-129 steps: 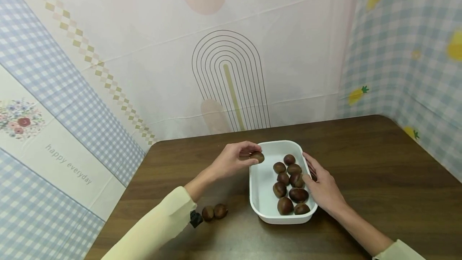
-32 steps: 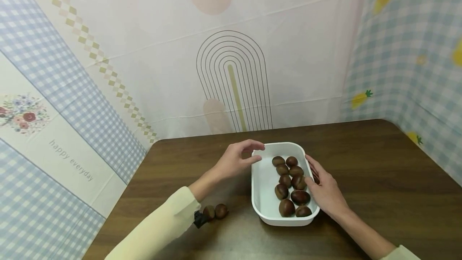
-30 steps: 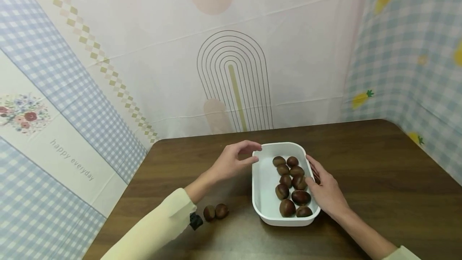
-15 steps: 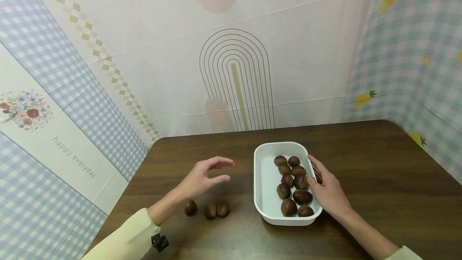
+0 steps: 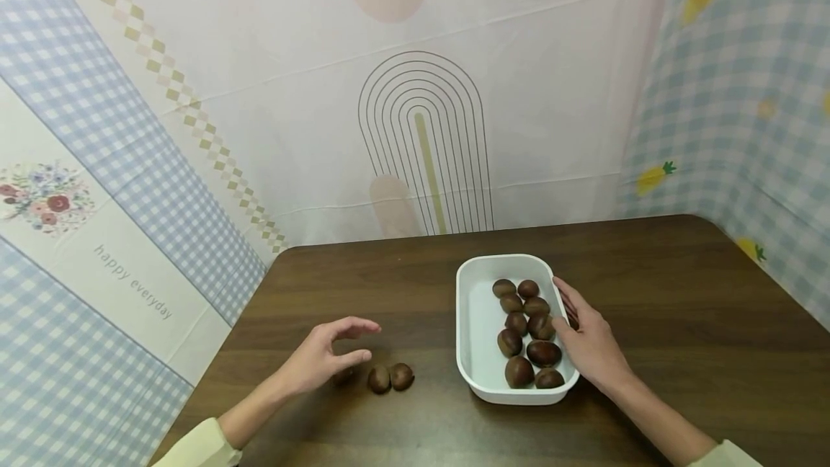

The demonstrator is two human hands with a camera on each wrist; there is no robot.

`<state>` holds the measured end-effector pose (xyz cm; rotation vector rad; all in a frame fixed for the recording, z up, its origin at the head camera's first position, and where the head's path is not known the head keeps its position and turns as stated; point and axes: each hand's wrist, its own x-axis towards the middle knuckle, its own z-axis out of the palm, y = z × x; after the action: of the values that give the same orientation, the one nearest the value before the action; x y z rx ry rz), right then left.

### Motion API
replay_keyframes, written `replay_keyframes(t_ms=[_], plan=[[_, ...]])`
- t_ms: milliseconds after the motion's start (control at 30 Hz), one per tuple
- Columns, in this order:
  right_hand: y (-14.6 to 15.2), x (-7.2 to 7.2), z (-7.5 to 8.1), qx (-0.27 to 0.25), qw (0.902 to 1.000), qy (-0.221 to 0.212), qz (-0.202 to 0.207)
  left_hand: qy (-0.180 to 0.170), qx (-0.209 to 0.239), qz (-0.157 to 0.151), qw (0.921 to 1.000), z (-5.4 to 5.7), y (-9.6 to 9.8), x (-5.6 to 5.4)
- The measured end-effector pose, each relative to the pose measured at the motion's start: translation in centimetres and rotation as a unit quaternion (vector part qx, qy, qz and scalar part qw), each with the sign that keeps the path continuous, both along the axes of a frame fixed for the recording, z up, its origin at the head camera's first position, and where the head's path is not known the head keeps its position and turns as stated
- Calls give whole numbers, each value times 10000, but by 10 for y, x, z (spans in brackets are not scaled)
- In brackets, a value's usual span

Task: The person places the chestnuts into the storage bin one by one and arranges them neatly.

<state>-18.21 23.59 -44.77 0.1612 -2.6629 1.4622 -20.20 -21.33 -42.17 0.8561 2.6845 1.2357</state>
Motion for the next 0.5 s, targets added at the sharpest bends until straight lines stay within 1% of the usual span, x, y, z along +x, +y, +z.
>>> replay_keyframes(t_ms=[167, 267, 367, 500], plan=[[0, 0, 0, -4, 10000, -15, 11, -78, -114, 134, 9998, -13, -20, 7], [-1, 0, 0, 4, 10000, -23, -3, -190, -139, 199, 9995, -20, -32, 12], [-1, 1, 0, -2, 10000, 2, -4, -344, -133, 314, 9988, -24, -40, 16], [0, 1, 0, -7, 10000, 12, 8, -427, -137, 412, 9981, -26, -45, 19]])
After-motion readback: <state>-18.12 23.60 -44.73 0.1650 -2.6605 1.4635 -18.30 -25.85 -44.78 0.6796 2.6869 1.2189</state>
